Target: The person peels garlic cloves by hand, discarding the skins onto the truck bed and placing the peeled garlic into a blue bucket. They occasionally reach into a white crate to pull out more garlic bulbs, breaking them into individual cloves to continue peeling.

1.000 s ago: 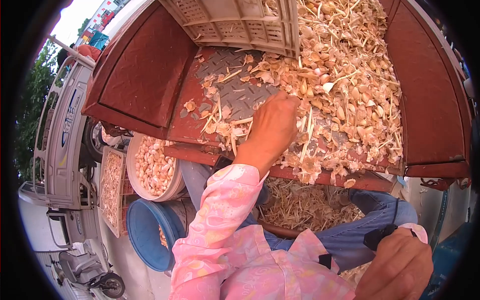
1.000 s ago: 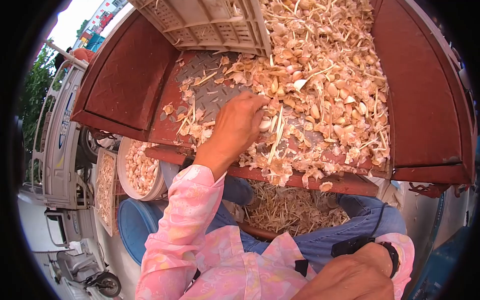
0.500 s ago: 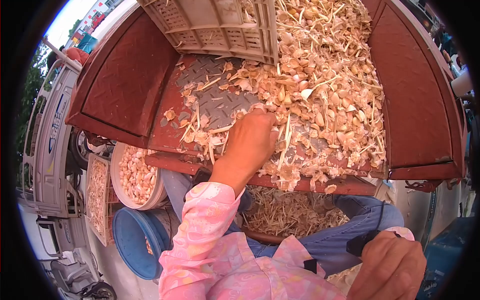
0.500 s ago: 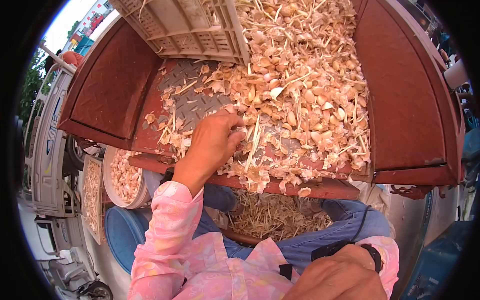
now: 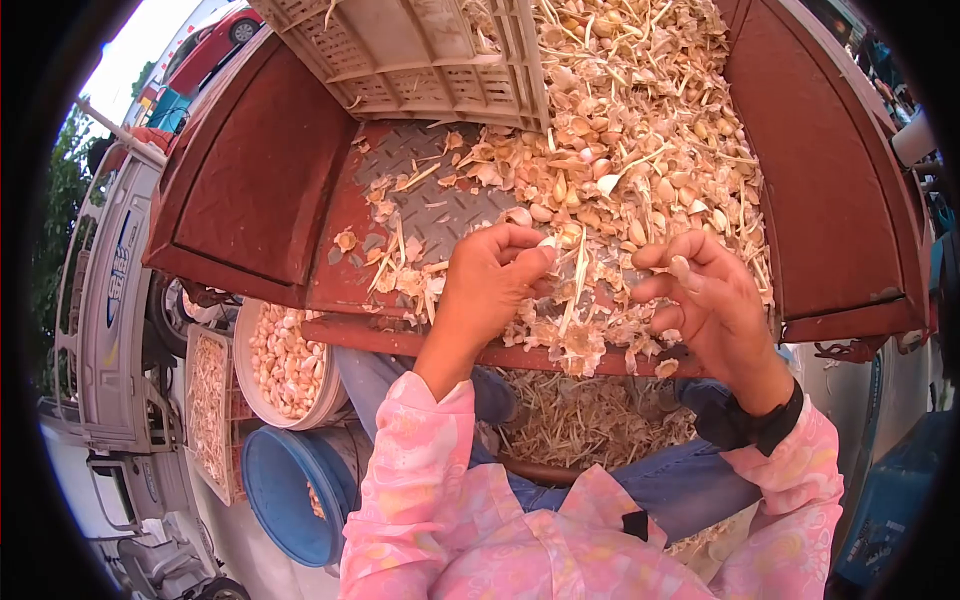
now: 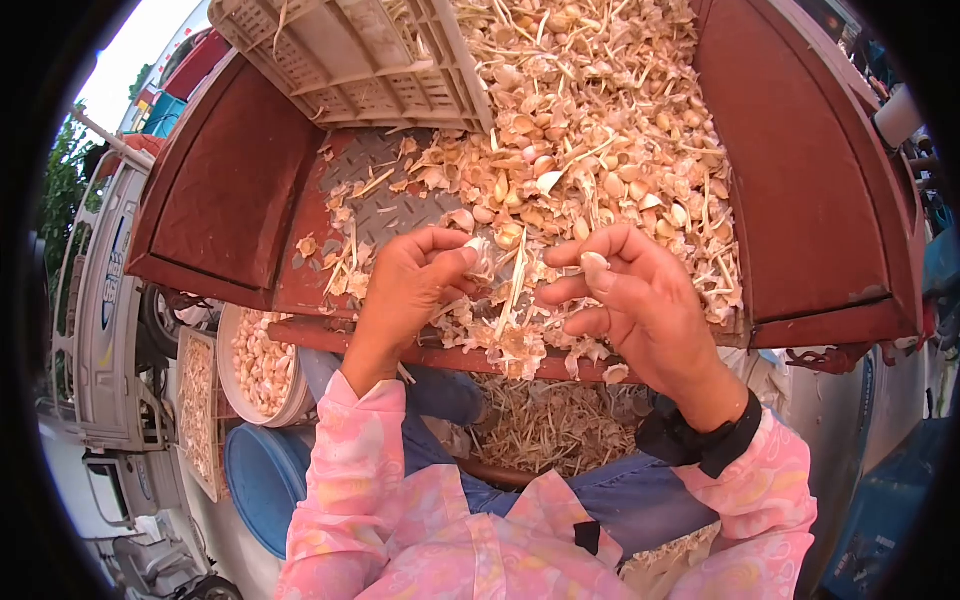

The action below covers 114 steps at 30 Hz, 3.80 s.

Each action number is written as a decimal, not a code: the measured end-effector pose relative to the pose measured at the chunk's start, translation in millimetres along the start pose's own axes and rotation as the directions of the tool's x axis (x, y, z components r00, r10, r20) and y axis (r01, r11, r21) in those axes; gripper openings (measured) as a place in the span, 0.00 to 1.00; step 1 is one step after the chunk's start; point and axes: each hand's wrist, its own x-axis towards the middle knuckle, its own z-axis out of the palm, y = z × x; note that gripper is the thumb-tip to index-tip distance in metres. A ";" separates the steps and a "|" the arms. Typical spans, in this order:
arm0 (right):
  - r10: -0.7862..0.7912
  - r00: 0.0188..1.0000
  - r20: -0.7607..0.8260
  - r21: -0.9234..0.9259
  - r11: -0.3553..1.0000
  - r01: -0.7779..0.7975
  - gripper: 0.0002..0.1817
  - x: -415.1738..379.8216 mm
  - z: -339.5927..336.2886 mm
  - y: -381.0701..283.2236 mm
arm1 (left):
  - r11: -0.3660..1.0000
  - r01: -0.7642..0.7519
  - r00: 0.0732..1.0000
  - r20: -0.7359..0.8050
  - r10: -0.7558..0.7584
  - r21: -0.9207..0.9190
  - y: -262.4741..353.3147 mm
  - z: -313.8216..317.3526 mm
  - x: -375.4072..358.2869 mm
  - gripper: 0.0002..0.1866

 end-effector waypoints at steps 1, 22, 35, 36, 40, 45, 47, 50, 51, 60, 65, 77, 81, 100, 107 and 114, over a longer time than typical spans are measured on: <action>0.052 0.999 0.011 -0.033 0.998 -0.052 0.10 4.0 -1.3 7.7 | 0.978 0.049 0.998 0.052 -0.039 -0.201 5.8 1.4 -7.9 0.12; 0.017 0.900 0.435 -0.738 0.580 0.346 0.10 7.4 -5.6 43.6 | 0.382 -0.007 0.998 -0.028 -0.050 -0.924 -17.3 44.4 -44.1 0.13; -0.279 0.745 0.606 -0.757 0.086 0.648 0.09 36.2 28.4 40.9 | -0.079 0.284 0.901 0.294 -0.319 -0.955 -17.6 36.7 -51.3 0.13; -0.296 0.795 0.529 -0.800 0.139 0.584 0.09 46.9 24.7 42.0 | -0.130 0.325 0.923 0.344 -0.171 -0.937 -25.9 20.8 -49.0 0.12; -0.138 0.899 0.416 -0.899 -0.207 0.385 0.11 83.1 11.6 46.8 | -0.010 -0.039 0.996 -0.038 -0.077 -0.999 -20.2 -86.1 -65.4 0.11; -0.104 0.872 0.478 -0.877 -0.116 0.466 0.10 90.8 0.4 49.3 | 0.757 -0.462 0.616 -0.782 -0.101 -0.462 -109.7 -262.3 -98.2 0.15; -0.092 0.891 0.444 -0.896 -0.061 0.441 0.09 81.4 2.9 44.4 | 0.950 -0.131 0.498 -0.847 -0.185 -0.284 -137.0 -289.6 -102.5 0.16; -0.127 0.846 0.517 -0.850 0.037 0.525 0.08 70.7 1.8 41.6 | 0.952 0.147 0.447 -0.877 0.178 0.268 -141.5 -279.2 -104.8 0.18; -0.135 0.838 0.528 -0.841 0.057 0.539 0.08 67.2 2.8 40.9 | 0.856 0.185 0.468 -0.810 0.355 0.482 -139.5 -264.9 -103.3 0.18; -0.096 0.651 0.753 -0.652 0.022 0.758 0.09 37.8 30.9 38.3 | 0.880 0.059 0.994 0.106 -0.010 -0.471 -22.7 22.1 -46.5 0.21; -0.108 0.642 0.759 -0.650 -0.055 0.758 0.10 36.8 17.1 36.3 | 0.622 0.307 0.952 0.233 -0.199 -0.721 -20.7 32.1 -47.6 0.16; -0.298 0.731 0.614 -0.678 0.274 0.682 0.12 28.4 8.9 41.8 | 0.584 0.199 0.980 0.150 -0.131 -0.787 -10.8 32.7 -55.2 0.16; -0.233 0.687 0.689 -0.625 0.290 0.725 0.13 31.7 9.6 40.3 | 0.523 0.252 0.964 0.256 -0.064 -0.815 -23.1 34.2 -56.2 0.16; 0.030 0.880 0.474 -0.766 0.507 0.396 0.09 19.1 10.2 40.1 | 0.432 0.335 0.942 0.285 -0.178 -0.837 -30.8 47.4 -64.9 0.15; -0.140 0.829 0.541 -0.796 0.232 0.559 0.06 17.6 28.4 41.4 | 0.500 0.130 0.991 0.107 -0.076 -0.856 -29.2 55.6 -70.0 0.17; -0.079 0.764 0.640 -0.759 0.085 0.645 0.06 38.5 57.3 33.1 | 0.103 0.059 0.987 0.073 0.141 -0.993 -26.8 28.7 -62.9 0.17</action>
